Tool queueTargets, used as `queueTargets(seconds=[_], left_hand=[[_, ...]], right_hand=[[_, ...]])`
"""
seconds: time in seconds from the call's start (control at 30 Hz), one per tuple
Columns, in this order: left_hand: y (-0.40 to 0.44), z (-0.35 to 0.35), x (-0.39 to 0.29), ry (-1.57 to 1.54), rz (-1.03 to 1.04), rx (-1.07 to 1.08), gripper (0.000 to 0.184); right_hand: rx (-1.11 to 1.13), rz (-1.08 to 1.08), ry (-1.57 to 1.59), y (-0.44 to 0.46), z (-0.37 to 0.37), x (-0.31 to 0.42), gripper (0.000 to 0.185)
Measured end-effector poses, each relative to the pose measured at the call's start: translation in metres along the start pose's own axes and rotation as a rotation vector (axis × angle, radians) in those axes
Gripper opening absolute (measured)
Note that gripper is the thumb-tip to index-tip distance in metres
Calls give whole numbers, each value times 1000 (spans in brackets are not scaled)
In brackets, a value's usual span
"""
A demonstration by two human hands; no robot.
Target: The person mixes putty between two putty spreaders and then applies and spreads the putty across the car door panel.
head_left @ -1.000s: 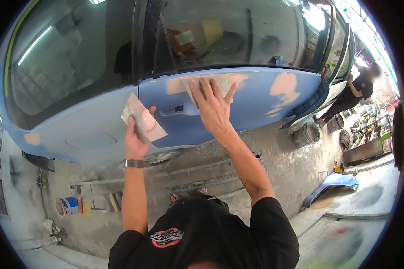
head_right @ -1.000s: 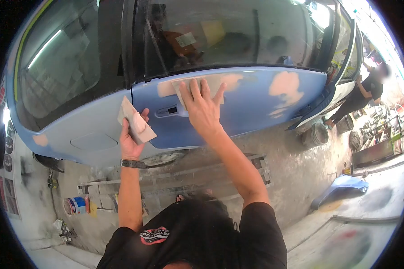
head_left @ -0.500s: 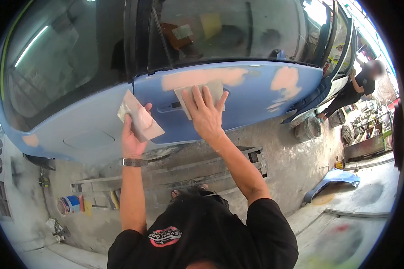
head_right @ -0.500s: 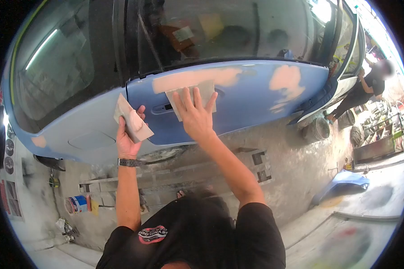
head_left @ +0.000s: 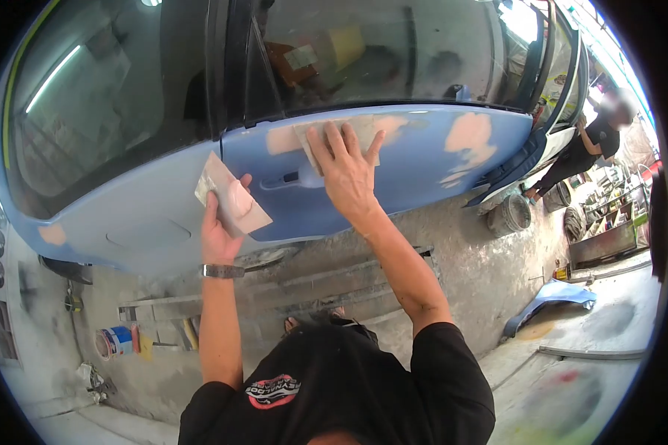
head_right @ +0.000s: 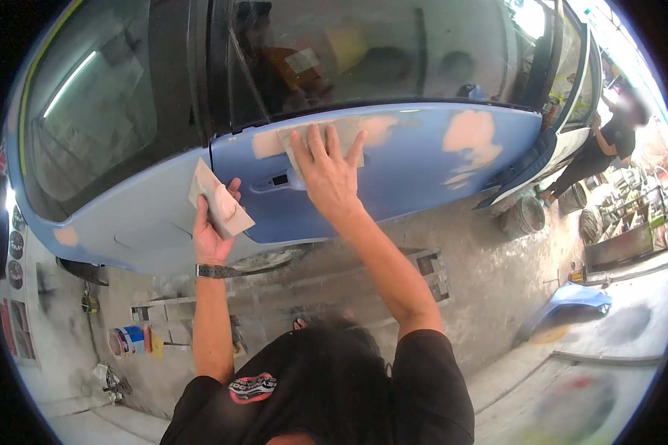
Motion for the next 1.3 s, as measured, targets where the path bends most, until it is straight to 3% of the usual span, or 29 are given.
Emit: queueTargets(seconds=[0.33,0.63,1.3], left_hand=[[2,-4,-2,43,20,-10,59],[2,-4,-3,59,42,30,59],[2,-7,-1,74,14,-21,58]], right_hand=[[96,37,-12,-48,15,21,56],[-35,32,-65,-21,-17,-48,53],[-87,9,-25,-54,15,-39,55]])
Point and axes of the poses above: each hand's wrist, its own y-axis towards the middle knuckle, its own z-axis out of the palm, x = y × z, the point moved 10 cm from there along y, towards the middle knuckle, and after that the axes turned 5 degrees about -x, right-handed, at the moved point
